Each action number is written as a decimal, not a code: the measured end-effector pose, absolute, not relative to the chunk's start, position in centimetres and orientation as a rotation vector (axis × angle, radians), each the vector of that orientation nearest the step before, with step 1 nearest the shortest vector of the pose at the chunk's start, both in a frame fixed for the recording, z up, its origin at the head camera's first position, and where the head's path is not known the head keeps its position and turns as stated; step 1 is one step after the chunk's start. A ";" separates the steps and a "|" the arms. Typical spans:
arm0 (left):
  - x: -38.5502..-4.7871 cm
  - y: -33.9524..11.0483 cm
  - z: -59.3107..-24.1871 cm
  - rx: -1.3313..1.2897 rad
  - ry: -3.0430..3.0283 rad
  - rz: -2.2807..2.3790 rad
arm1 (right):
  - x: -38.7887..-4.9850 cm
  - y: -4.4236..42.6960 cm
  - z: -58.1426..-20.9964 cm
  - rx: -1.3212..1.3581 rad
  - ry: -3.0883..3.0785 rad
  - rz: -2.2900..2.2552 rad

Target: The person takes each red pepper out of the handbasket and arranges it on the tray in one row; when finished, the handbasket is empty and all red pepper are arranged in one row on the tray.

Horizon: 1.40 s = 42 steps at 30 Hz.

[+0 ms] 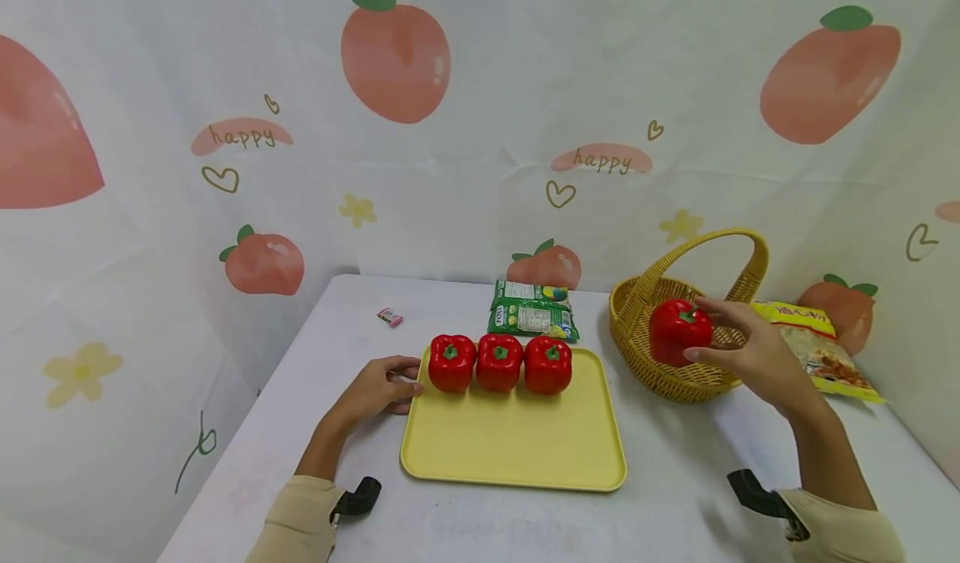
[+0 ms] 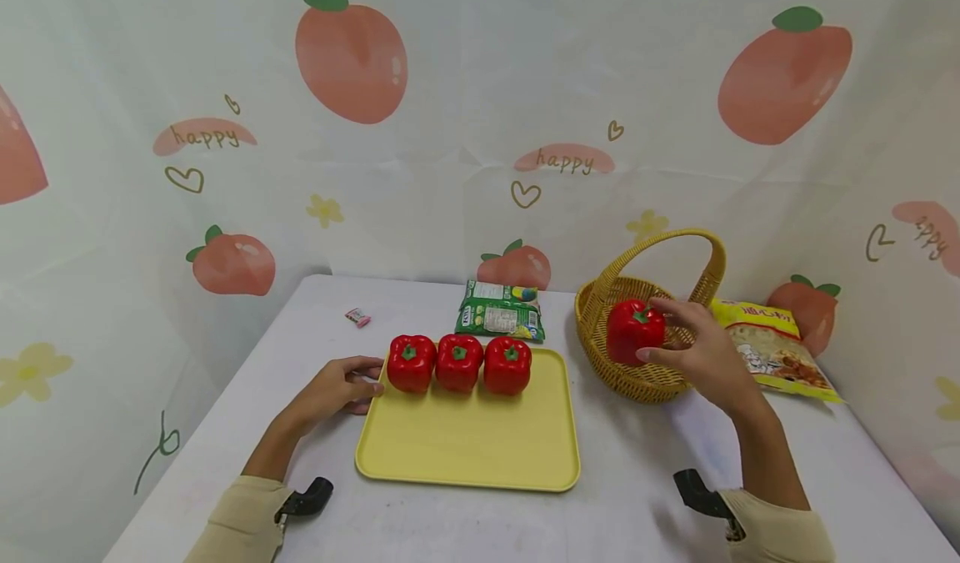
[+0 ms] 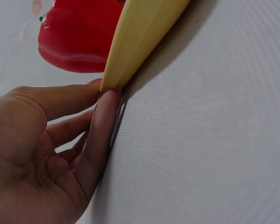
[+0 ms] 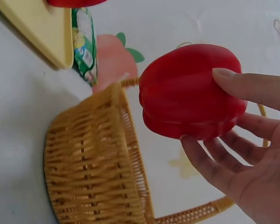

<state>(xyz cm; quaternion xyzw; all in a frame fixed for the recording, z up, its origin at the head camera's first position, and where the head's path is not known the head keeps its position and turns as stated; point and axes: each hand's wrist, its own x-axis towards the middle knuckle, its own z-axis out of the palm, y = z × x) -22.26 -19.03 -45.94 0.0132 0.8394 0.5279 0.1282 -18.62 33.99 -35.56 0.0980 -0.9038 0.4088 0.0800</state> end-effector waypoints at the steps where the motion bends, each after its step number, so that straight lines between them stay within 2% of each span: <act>1: -22.3 -19.1 -46.0 0.038 2.440 1.537 | -18.5 33.7 -35.5 0.302 -2.697 1.228; 17: -22.5 -19.0 -46.3 0.032 2.426 1.549 | -18.5 29.9 -36.5 0.484 -2.643 1.294; 42: -22.6 -19.1 -46.3 0.015 2.436 1.545 | -18.9 27.5 -38.6 0.512 -2.694 1.381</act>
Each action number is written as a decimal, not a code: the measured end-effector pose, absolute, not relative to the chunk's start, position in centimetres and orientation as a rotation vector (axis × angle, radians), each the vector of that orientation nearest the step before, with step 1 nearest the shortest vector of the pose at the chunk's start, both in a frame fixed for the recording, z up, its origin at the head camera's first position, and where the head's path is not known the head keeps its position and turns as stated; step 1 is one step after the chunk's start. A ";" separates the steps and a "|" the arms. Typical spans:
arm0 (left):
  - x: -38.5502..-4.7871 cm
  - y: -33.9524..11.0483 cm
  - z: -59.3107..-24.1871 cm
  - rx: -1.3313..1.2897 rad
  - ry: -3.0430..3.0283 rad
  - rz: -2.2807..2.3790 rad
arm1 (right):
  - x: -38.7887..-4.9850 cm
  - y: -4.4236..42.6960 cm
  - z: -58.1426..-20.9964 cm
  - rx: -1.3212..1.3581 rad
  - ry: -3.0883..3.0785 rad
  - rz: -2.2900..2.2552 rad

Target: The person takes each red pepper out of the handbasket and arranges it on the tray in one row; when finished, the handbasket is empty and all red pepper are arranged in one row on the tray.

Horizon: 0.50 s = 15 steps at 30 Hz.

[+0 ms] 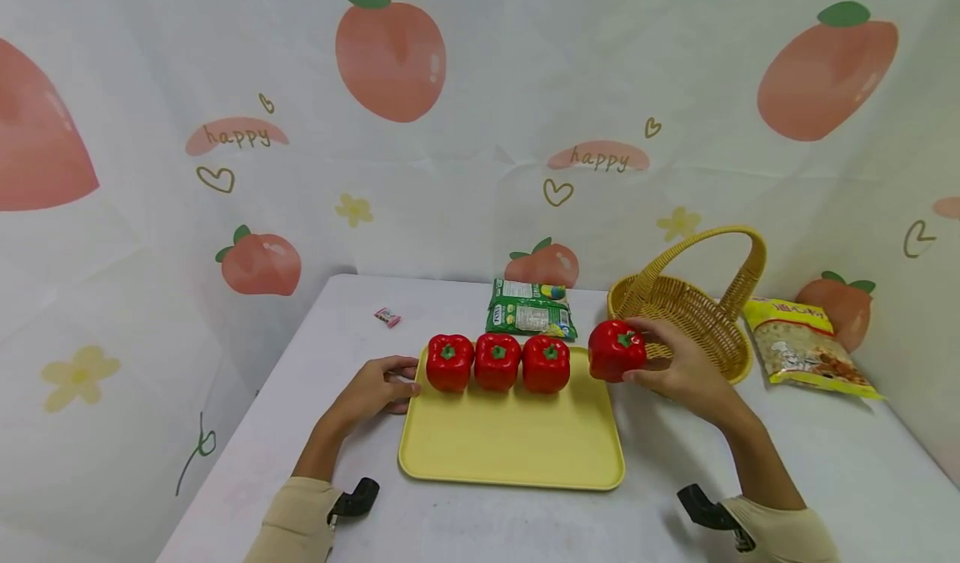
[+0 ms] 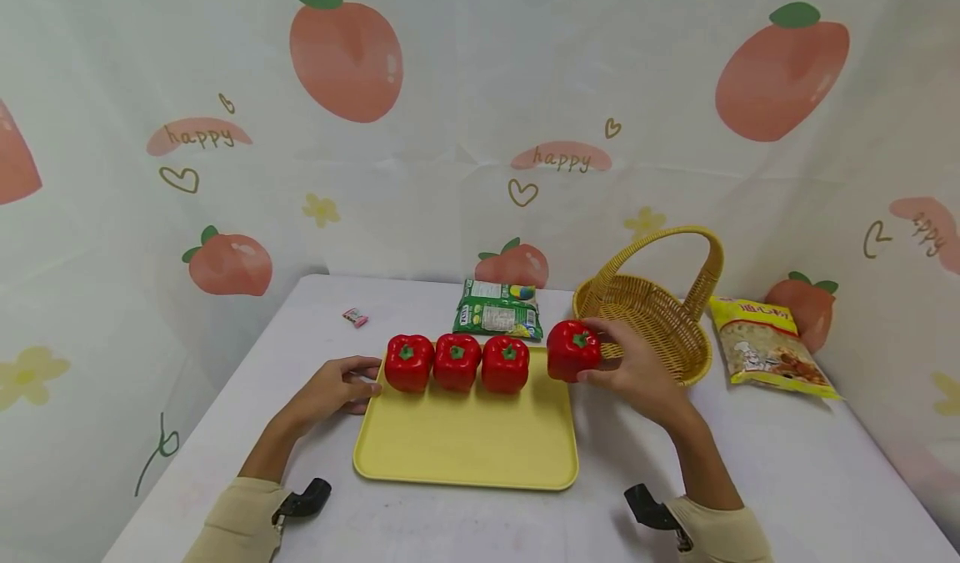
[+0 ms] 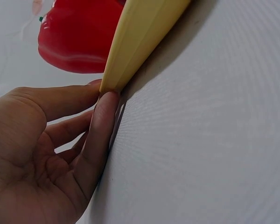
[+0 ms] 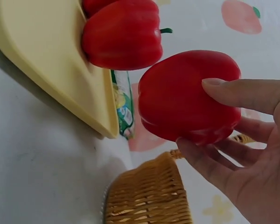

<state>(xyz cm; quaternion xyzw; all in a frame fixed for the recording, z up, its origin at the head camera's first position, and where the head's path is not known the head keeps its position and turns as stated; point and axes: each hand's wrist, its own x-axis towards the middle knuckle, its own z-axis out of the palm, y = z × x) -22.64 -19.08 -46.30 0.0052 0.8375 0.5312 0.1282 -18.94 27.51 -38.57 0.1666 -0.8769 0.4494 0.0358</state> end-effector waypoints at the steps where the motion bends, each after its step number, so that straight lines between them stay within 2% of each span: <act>1: -22.6 -19.1 -46.3 0.015 2.434 1.548 | -19.0 27.4 -38.7 0.517 -2.697 1.369; 15: -22.6 -19.1 -46.1 0.018 2.437 1.529 | -19.3 26.3 -39.6 0.483 -2.745 1.235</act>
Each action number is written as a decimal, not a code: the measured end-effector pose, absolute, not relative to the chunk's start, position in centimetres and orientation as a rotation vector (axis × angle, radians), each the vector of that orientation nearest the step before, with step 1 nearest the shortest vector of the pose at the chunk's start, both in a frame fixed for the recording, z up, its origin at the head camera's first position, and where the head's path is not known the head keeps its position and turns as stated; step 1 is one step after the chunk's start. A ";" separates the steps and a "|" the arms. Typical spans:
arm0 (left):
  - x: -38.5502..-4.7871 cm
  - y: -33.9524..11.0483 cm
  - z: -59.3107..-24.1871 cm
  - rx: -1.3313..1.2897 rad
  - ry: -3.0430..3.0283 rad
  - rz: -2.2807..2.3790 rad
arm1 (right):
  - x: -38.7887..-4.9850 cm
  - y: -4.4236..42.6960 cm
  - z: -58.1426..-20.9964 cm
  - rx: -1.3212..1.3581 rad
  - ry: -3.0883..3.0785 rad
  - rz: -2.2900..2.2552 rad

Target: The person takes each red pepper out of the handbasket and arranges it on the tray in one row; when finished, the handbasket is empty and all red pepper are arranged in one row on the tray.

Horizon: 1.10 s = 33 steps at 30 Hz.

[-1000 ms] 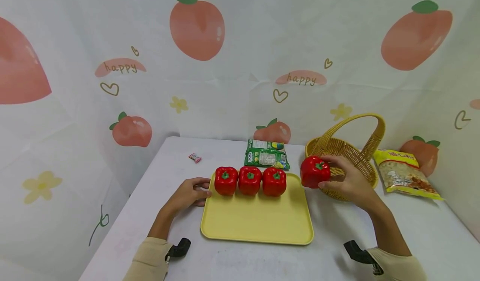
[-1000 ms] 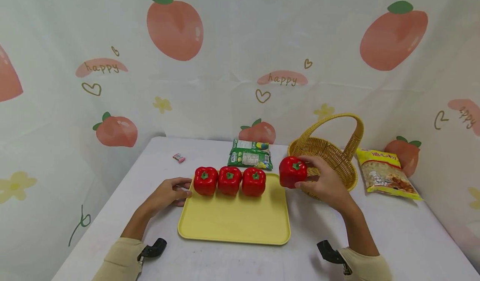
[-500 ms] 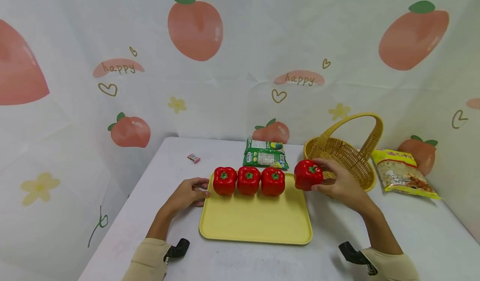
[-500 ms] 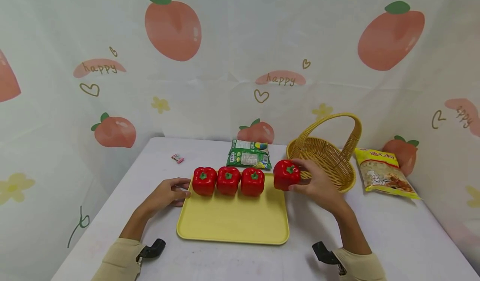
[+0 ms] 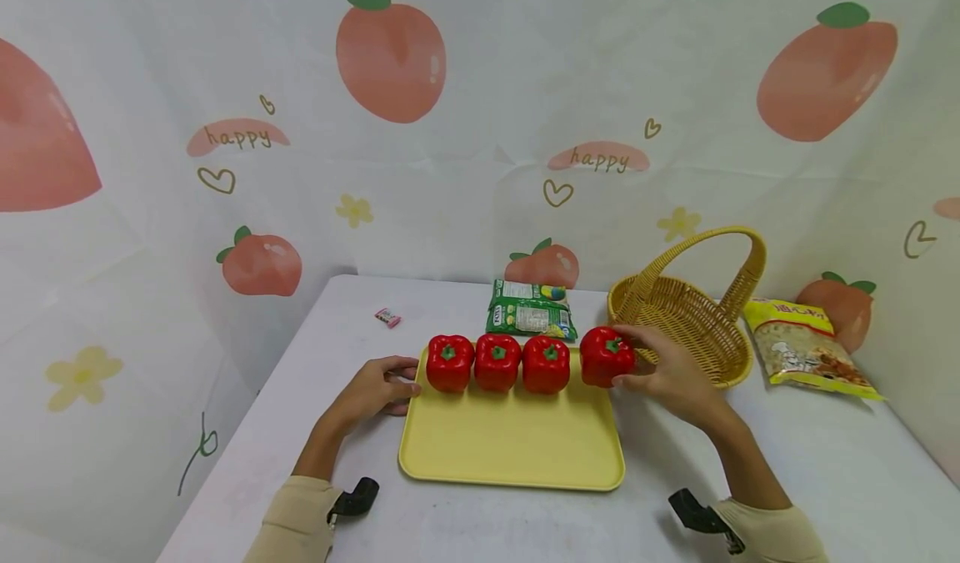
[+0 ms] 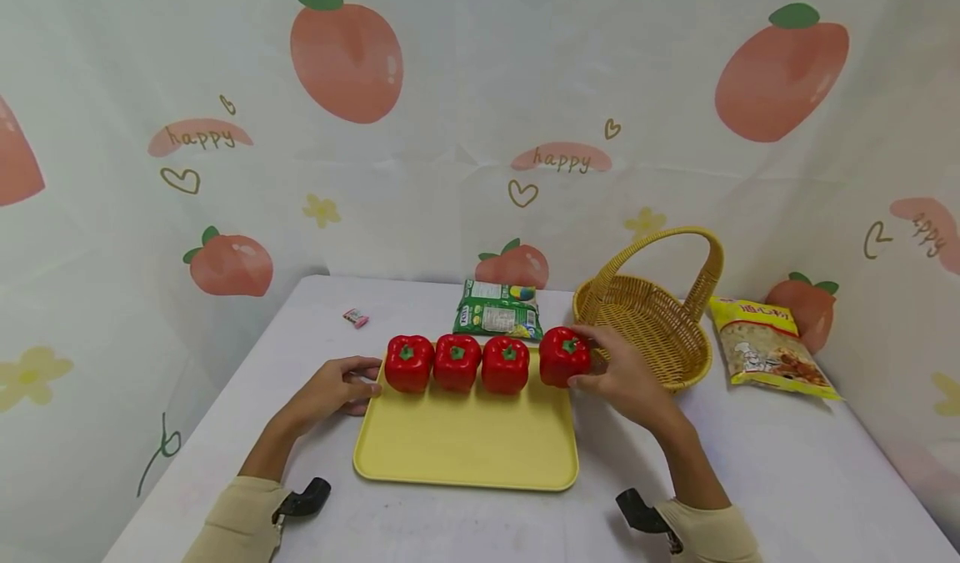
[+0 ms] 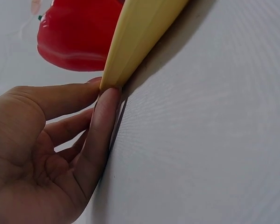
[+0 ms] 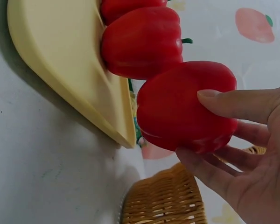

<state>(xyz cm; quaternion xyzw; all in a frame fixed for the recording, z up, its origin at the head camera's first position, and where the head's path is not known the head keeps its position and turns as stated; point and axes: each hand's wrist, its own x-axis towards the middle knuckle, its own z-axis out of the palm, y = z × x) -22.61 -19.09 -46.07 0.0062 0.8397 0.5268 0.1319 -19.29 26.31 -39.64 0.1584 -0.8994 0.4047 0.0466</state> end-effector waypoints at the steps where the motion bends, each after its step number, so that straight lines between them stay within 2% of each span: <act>1: -22.6 -19.1 -46.0 0.016 2.437 1.527 | -19.3 26.2 -39.7 0.487 -2.741 1.228; 33: -22.6 -19.1 -45.7 0.057 2.421 1.512 | -19.8 24.8 -41.1 0.469 -2.820 1.101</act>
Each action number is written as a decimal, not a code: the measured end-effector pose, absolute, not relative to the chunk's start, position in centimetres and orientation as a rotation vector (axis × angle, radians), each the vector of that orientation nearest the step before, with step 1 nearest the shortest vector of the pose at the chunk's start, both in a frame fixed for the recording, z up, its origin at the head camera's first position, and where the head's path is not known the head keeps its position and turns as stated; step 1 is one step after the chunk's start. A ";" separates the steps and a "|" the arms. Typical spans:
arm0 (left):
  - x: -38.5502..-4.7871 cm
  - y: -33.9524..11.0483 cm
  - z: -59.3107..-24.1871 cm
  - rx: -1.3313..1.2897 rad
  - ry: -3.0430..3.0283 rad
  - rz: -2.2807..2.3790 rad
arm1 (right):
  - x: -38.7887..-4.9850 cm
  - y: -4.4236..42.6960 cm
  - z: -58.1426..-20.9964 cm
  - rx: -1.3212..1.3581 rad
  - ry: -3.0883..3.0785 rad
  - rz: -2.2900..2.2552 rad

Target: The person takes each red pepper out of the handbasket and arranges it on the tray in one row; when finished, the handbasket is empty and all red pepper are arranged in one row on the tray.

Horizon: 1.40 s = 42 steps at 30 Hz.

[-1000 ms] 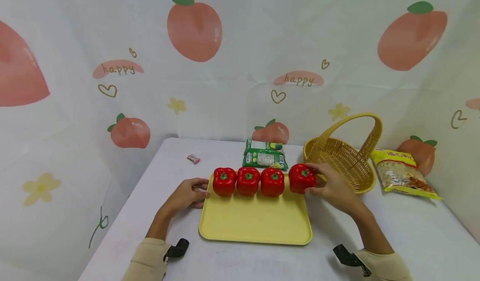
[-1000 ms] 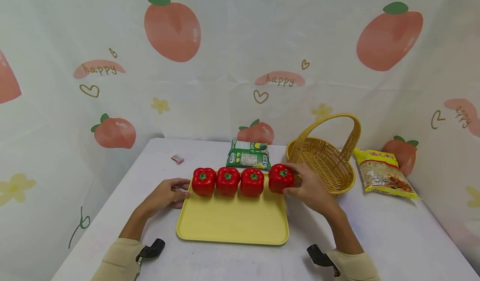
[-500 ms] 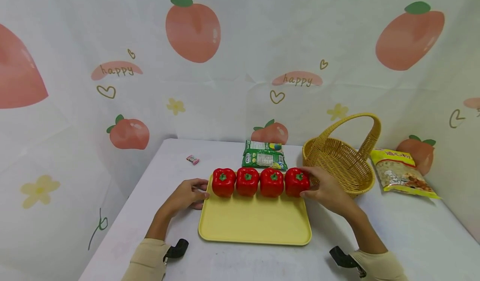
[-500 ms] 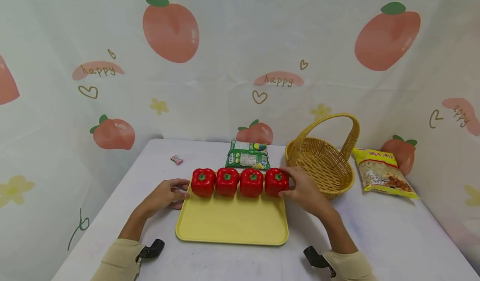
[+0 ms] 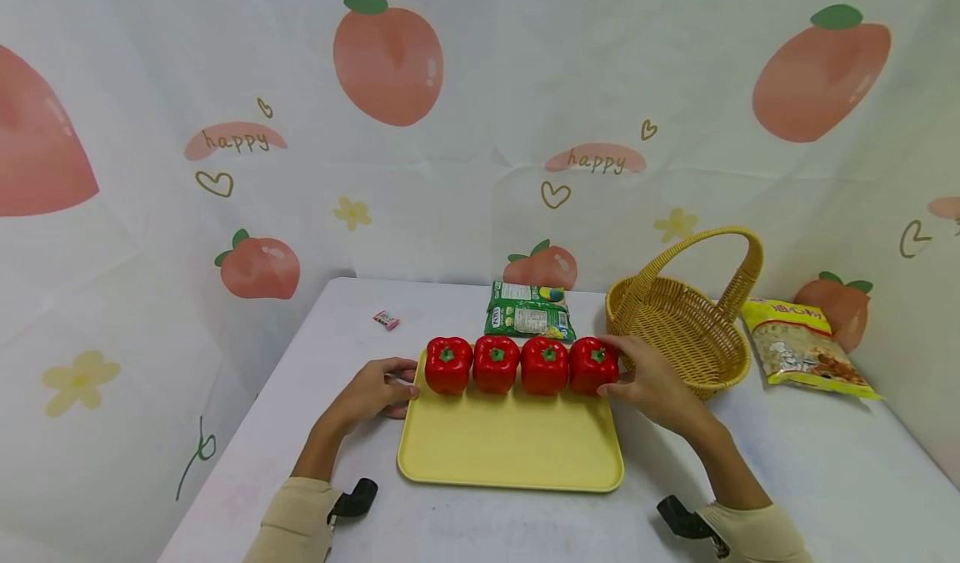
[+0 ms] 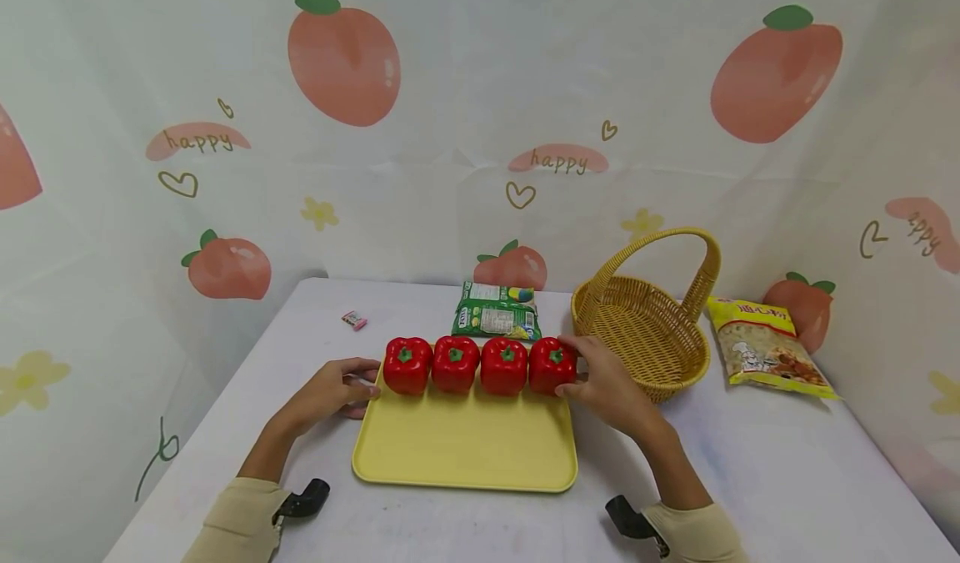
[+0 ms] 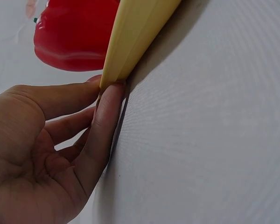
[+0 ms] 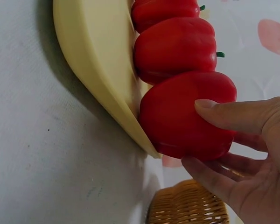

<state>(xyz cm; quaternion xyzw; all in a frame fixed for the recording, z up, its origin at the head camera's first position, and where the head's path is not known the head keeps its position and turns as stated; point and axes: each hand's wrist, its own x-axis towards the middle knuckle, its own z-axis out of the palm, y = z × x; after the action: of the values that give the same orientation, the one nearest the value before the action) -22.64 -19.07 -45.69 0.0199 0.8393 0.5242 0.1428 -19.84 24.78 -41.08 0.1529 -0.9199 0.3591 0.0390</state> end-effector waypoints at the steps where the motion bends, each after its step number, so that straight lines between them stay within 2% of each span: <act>1: -22.7 -19.1 -45.7 0.051 2.420 1.515 | -19.8 24.8 -41.1 0.470 -2.820 1.104; 29: -22.7 -19.1 -45.7 0.043 2.443 1.507 | -19.8 24.7 -40.8 0.478 -2.814 1.108; 35: -22.8 -18.9 -45.6 0.042 2.439 1.510 | -19.6 25.4 -40.1 0.522 -2.757 1.147; 42: -22.5 -18.8 -45.1 0.091 2.432 1.470 | -18.3 27.4 -38.2 0.463 -2.740 0.952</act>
<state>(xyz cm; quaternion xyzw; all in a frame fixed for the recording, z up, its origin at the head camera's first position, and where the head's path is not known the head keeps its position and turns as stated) -22.50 -18.84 -45.05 0.0316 0.8459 0.5112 0.1487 -18.33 27.43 -38.22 0.1570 -0.9279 0.3223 0.1022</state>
